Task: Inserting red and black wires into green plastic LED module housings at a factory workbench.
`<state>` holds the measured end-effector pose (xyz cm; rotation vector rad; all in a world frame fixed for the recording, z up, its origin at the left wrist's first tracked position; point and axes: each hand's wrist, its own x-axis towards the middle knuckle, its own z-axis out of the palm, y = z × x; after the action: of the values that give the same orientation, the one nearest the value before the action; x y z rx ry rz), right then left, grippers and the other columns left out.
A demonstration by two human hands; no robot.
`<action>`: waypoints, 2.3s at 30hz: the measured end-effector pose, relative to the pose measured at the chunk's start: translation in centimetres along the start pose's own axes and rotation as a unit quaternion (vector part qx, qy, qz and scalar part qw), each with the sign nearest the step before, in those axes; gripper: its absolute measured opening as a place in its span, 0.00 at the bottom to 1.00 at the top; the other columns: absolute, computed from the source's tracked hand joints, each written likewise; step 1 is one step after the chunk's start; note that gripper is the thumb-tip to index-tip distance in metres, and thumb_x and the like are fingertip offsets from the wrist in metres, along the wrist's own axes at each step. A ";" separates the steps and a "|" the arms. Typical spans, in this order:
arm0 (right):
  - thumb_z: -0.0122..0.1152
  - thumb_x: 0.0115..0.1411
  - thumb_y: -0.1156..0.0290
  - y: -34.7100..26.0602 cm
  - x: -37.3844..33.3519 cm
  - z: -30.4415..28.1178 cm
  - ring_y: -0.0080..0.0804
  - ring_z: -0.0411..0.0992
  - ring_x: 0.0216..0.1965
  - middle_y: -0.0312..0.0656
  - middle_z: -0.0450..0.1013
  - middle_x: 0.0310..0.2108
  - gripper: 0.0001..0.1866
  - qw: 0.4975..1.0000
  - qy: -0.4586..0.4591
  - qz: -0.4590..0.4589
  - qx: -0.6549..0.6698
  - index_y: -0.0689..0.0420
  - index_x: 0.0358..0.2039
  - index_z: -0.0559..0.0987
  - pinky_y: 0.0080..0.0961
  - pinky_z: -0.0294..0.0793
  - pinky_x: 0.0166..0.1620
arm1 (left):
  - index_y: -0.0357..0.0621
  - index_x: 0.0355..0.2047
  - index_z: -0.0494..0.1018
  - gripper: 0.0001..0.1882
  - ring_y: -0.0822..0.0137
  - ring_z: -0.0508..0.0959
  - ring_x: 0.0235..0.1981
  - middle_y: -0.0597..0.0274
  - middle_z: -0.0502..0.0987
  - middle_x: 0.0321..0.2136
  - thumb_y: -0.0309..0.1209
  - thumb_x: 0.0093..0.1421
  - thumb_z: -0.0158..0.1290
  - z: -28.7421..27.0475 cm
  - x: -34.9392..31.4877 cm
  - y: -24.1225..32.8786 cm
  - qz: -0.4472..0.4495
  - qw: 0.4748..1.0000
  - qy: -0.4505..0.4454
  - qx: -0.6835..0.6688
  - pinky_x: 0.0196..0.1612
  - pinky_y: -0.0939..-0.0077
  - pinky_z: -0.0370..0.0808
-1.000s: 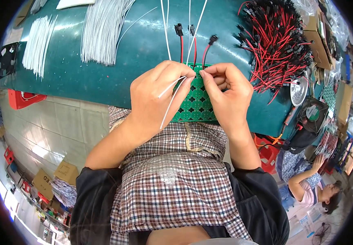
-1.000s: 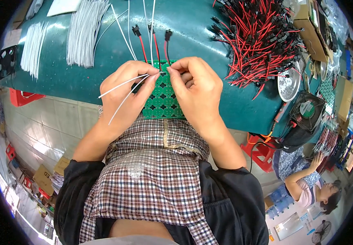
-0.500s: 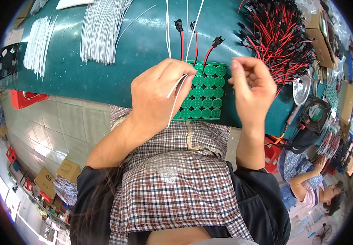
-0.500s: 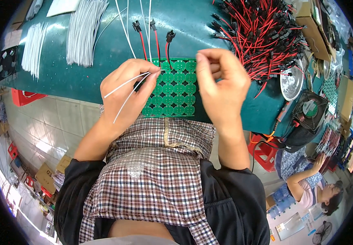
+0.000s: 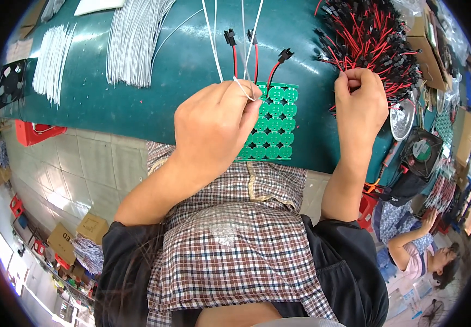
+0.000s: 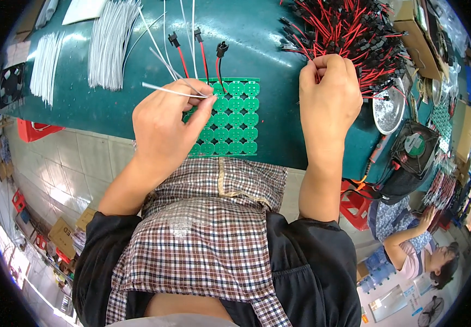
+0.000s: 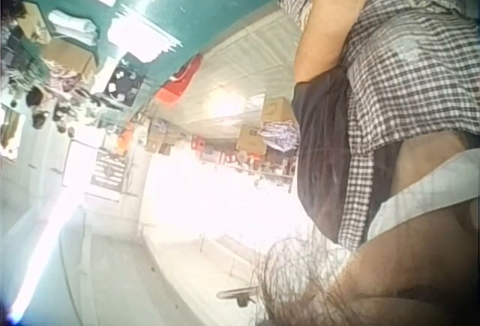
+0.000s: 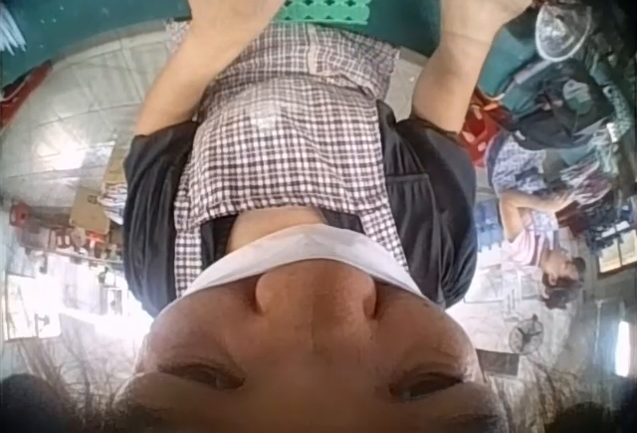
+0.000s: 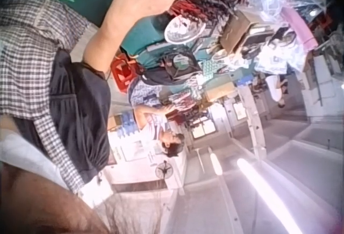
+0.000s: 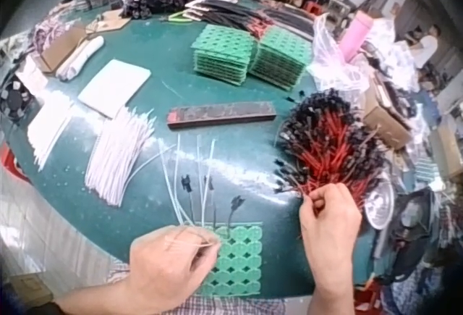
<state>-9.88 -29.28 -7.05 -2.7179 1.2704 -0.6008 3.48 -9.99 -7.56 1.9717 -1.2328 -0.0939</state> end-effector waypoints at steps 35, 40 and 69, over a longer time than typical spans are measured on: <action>0.66 0.58 0.84 -3.0 -5.4 -0.4 0.21 0.77 0.34 0.39 0.78 0.34 0.06 0.839 -0.176 0.071 0.510 0.66 0.36 0.80 0.16 0.75 0.40 | 0.44 0.41 0.81 0.14 0.69 0.83 0.33 0.60 0.84 0.32 0.41 0.64 0.57 -14.1 2.8 -10.1 -0.242 0.906 0.087 0.336 0.38 0.76 0.76; 0.64 0.59 0.84 -3.0 -5.8 0.3 0.20 0.77 0.34 0.38 0.79 0.33 0.05 0.839 -0.179 0.078 0.508 0.66 0.37 0.79 0.16 0.75 0.40 | 0.47 0.42 0.80 0.18 0.55 0.83 0.41 0.57 0.83 0.38 0.47 0.65 0.53 -22.0 0.0 -24.2 -0.317 0.819 0.038 0.477 0.43 0.63 0.77; 0.65 0.56 0.84 -3.5 -6.1 0.2 0.15 0.75 0.31 0.36 0.79 0.31 0.05 0.844 -0.137 0.113 0.506 0.66 0.34 0.80 0.14 0.74 0.36 | 0.40 0.37 0.78 0.15 0.84 0.68 0.25 0.76 0.74 0.25 0.40 0.62 0.60 -13.5 2.7 -15.1 -0.376 0.924 -0.067 0.003 0.25 0.84 0.63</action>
<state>-10.80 -22.40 -8.37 -1.6691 0.8138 -0.5871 21.83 -1.04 -7.30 2.3702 -0.4841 -0.6156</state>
